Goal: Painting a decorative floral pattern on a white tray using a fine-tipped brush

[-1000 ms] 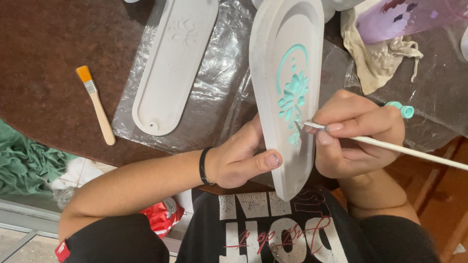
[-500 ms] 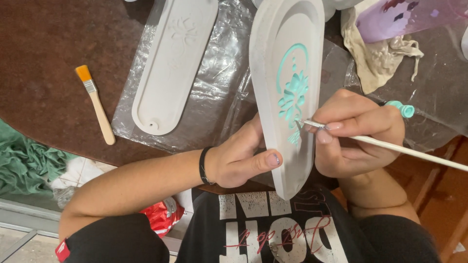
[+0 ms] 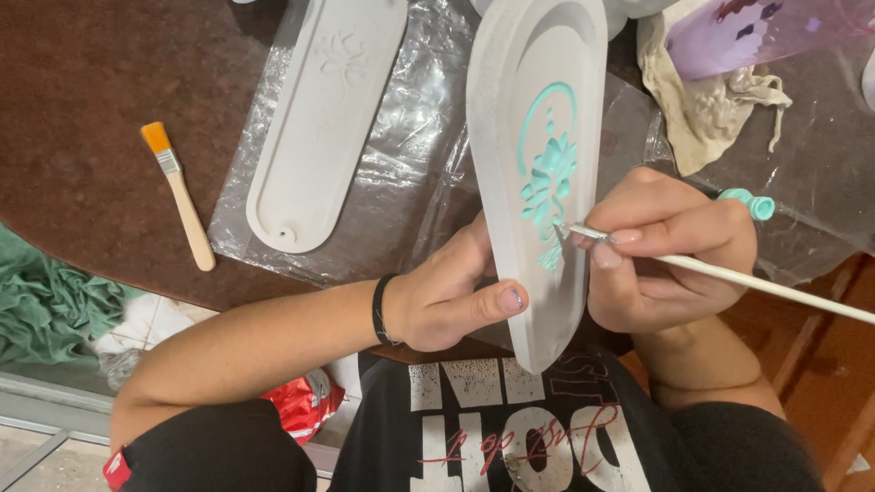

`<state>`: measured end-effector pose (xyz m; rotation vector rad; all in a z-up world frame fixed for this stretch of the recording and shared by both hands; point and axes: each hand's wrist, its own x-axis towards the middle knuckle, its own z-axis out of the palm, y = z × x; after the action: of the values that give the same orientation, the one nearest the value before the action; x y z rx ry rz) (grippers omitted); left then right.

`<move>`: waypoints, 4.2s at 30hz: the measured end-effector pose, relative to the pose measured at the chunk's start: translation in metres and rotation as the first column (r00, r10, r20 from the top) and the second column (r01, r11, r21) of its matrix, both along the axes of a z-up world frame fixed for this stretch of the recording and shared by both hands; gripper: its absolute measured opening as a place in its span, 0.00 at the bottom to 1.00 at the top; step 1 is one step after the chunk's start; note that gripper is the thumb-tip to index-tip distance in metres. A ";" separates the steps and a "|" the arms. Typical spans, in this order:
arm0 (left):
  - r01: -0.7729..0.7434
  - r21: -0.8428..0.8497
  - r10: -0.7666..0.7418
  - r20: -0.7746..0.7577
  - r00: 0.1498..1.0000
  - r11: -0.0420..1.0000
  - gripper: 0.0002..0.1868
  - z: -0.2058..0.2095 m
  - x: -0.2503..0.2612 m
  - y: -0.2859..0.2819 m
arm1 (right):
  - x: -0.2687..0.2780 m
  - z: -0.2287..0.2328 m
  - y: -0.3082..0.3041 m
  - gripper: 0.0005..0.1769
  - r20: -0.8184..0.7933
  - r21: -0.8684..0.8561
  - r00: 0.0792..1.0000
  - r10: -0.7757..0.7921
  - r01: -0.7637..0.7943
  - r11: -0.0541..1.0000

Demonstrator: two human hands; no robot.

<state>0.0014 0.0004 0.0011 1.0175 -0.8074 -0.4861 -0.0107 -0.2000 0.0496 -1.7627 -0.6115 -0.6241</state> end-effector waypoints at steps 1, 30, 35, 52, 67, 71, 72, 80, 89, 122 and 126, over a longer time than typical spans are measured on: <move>-0.002 0.000 0.002 0.001 1.000 1.000 0.33 0.000 0.000 0.000 | 0.000 0.000 -0.002 0.08 0.001 0.000 1.000 0.002 -0.002 1.000; -0.005 -0.006 0.006 0.007 1.000 1.000 0.33 -0.003 -0.002 0.000 | -0.001 0.002 -0.004 0.08 -0.042 0.002 0.995 0.085 -0.085 0.996; 0.034 -0.052 -0.038 -0.066 0.997 0.998 0.34 -0.003 0.000 0.000 | 0.005 0.009 0.004 0.10 0.024 0.143 0.999 0.045 -0.048 0.989; 0.168 -0.502 -0.458 -0.537 0.709 0.848 0.50 -0.004 0.021 -0.003 | 0.002 0.004 -0.023 0.09 0.017 0.386 0.901 -0.434 0.395 0.834; 0.161 -0.488 -0.426 -0.502 0.753 0.858 0.46 0.000 0.019 -0.003 | 0.003 0.011 -0.015 0.17 0.037 0.271 0.893 -0.449 0.423 0.864; 0.163 -0.489 -0.431 -0.507 0.746 0.857 0.47 -0.005 0.019 -0.005 | 0.006 0.009 -0.016 0.18 0.030 0.303 0.907 -0.420 0.392 0.869; 0.169 -0.494 -0.440 -0.504 0.744 0.853 0.46 -0.007 0.019 -0.005 | 0.007 0.010 -0.016 0.19 0.032 0.300 0.910 -0.414 0.386 0.872; 0.177 -0.495 -0.446 -0.502 0.741 0.851 0.46 -0.007 0.018 -0.005 | 0.006 0.009 -0.016 0.19 0.037 0.294 0.907 -0.419 0.391 0.872; 0.183 -0.461 -0.423 -0.496 0.758 0.868 0.46 -0.005 0.019 -0.005 | 0.007 0.007 -0.016 0.16 0.046 0.302 0.910 -0.411 0.380 0.874; -0.188 -0.262 -0.098 -0.788 0.607 0.946 0.43 0.000 0.014 -0.016 | 0.008 -0.043 -0.061 0.05 -0.055 -0.534 0.980 -0.189 0.131 0.835; -0.186 -0.248 -0.095 -0.804 0.588 0.951 0.43 -0.001 0.014 -0.017 | 0.011 -0.049 -0.063 0.04 -0.034 -0.550 0.981 -0.189 0.140 0.823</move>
<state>0.0151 -0.0168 0.0003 0.4122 -0.0006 -0.6813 0.0006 -0.2627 0.0004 -2.3909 -0.6190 -0.5129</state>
